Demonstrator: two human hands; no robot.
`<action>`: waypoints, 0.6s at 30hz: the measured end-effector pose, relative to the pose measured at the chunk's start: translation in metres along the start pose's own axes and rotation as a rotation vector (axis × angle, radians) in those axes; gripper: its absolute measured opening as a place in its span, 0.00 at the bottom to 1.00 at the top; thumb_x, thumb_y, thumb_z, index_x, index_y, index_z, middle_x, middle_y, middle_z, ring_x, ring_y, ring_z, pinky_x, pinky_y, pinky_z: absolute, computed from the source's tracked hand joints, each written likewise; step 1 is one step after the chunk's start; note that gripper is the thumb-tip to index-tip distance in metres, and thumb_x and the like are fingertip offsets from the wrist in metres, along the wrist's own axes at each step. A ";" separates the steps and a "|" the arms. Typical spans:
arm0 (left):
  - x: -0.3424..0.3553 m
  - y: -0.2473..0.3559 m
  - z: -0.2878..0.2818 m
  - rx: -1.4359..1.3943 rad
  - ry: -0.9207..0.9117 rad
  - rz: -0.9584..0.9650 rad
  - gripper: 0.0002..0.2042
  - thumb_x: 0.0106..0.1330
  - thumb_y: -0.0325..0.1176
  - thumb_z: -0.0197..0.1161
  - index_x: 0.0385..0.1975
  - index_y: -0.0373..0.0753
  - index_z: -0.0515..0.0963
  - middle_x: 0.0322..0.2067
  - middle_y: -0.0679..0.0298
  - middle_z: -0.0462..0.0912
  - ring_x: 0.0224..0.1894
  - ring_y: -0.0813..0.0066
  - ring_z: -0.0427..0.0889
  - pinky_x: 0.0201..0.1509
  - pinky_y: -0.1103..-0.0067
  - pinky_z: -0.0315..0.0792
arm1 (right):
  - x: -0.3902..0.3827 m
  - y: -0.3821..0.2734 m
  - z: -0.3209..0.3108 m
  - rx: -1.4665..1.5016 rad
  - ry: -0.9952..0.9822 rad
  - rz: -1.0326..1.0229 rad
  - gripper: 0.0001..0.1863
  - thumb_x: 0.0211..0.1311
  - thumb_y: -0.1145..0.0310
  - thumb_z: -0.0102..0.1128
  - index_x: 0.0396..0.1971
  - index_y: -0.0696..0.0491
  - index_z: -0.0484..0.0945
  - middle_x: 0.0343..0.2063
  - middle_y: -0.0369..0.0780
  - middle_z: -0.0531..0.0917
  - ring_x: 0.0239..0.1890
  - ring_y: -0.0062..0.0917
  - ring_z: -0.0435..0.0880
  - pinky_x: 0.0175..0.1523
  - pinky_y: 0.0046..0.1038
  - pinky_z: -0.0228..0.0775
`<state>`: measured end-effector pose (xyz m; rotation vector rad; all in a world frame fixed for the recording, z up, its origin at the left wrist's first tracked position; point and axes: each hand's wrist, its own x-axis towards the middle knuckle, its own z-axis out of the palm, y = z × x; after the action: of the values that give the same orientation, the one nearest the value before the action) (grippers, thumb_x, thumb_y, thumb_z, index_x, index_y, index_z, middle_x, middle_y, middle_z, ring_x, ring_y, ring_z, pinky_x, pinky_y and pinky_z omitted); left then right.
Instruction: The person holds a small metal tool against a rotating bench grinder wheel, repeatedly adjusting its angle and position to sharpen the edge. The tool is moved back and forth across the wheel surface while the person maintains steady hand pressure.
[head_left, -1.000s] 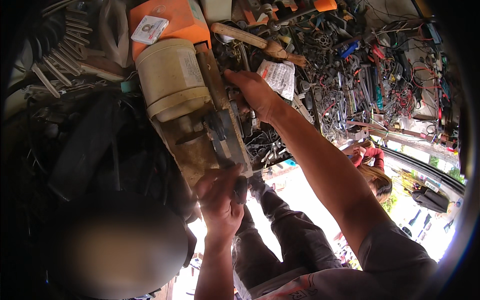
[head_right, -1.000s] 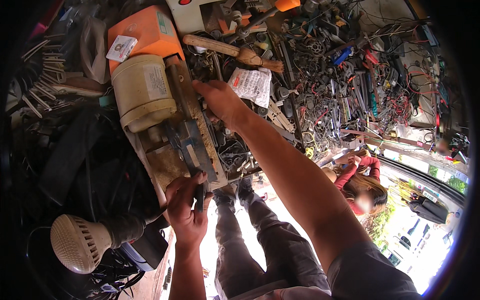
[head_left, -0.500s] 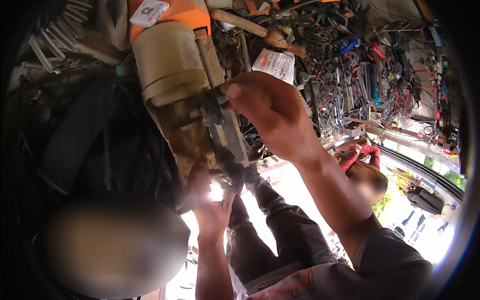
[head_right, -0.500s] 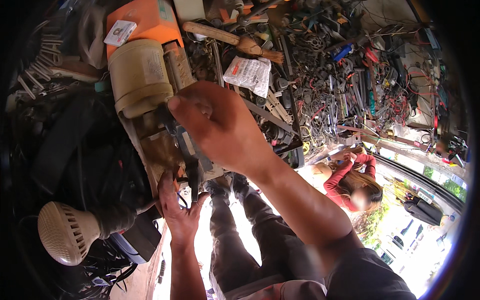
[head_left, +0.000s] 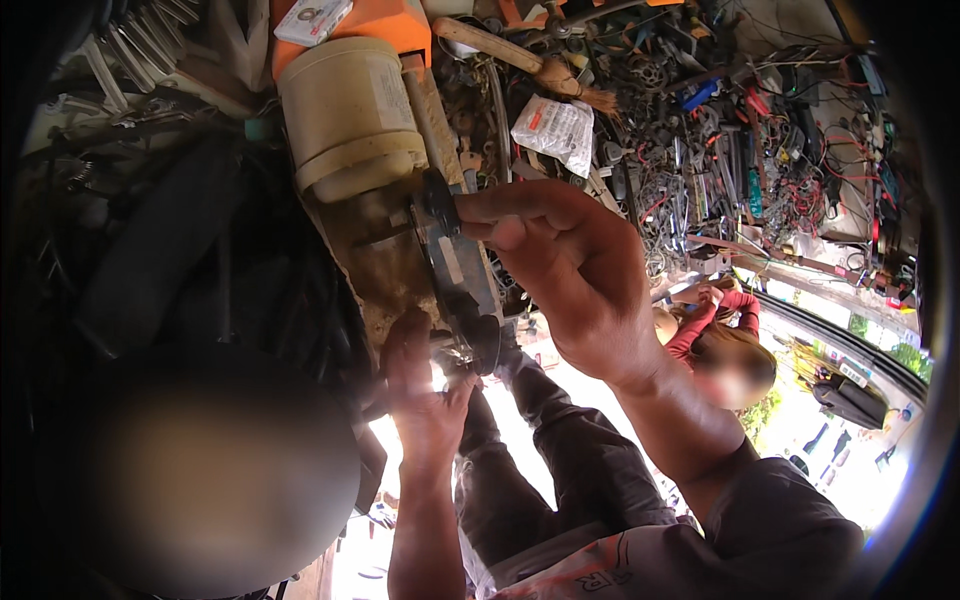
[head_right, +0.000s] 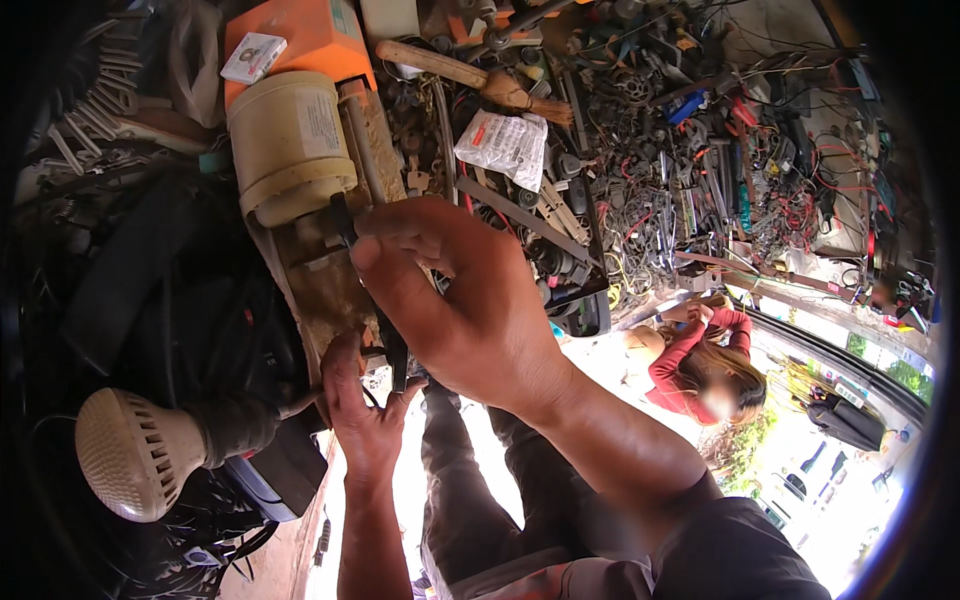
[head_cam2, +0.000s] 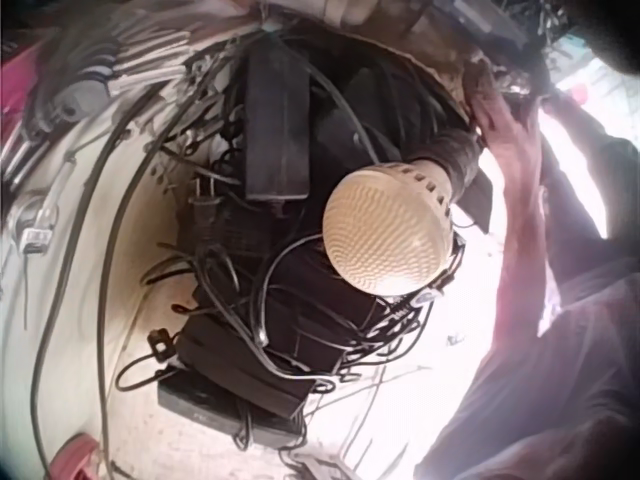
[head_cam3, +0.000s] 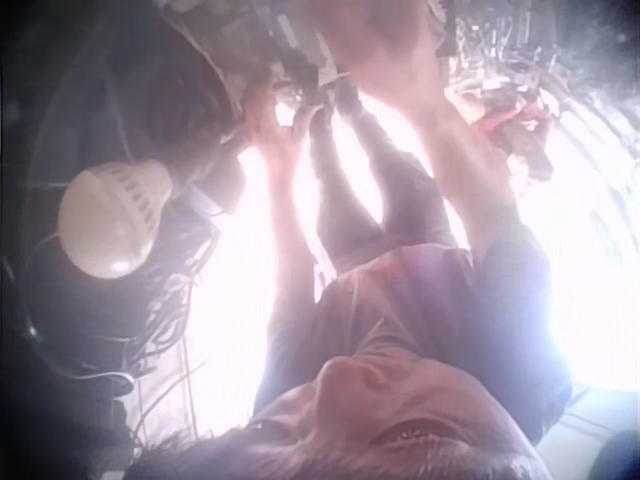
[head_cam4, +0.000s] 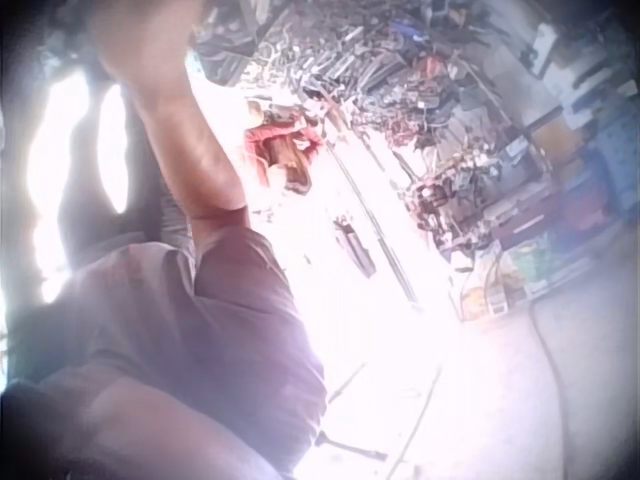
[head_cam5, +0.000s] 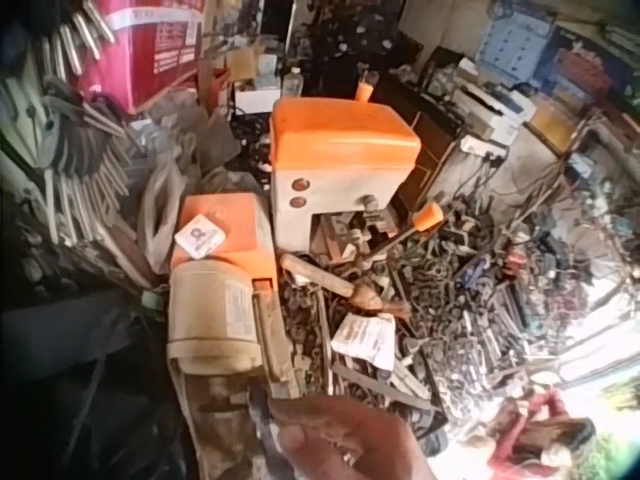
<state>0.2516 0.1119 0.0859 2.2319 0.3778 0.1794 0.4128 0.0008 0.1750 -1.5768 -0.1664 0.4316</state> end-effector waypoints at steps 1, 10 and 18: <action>0.000 0.001 0.000 0.012 -0.002 -0.002 0.41 0.49 0.46 0.78 0.61 0.34 0.68 0.53 0.53 0.75 0.43 0.59 0.74 0.50 0.67 0.70 | -0.001 0.001 0.001 0.015 0.004 -0.003 0.15 0.67 0.68 0.60 0.45 0.65 0.77 0.36 0.47 0.86 0.43 0.26 0.86 0.50 0.26 0.75; 0.001 -0.004 0.002 0.089 0.029 0.087 0.39 0.55 0.55 0.72 0.61 0.34 0.68 0.52 0.56 0.75 0.40 0.64 0.73 0.45 0.68 0.70 | -0.006 0.006 0.005 0.052 0.011 -0.043 0.19 0.66 0.66 0.61 0.49 0.66 0.76 0.39 0.50 0.85 0.45 0.29 0.85 0.52 0.28 0.74; 0.003 -0.005 0.003 0.110 0.046 0.124 0.35 0.61 0.51 0.70 0.61 0.34 0.67 0.54 0.57 0.76 0.51 0.58 0.76 0.55 0.64 0.69 | -0.010 0.008 0.007 0.033 0.022 -0.074 0.19 0.66 0.66 0.61 0.49 0.66 0.75 0.39 0.51 0.85 0.46 0.32 0.85 0.51 0.29 0.74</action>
<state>0.2542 0.1133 0.0803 2.3648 0.2803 0.2818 0.3997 0.0030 0.1689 -1.5377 -0.1993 0.3581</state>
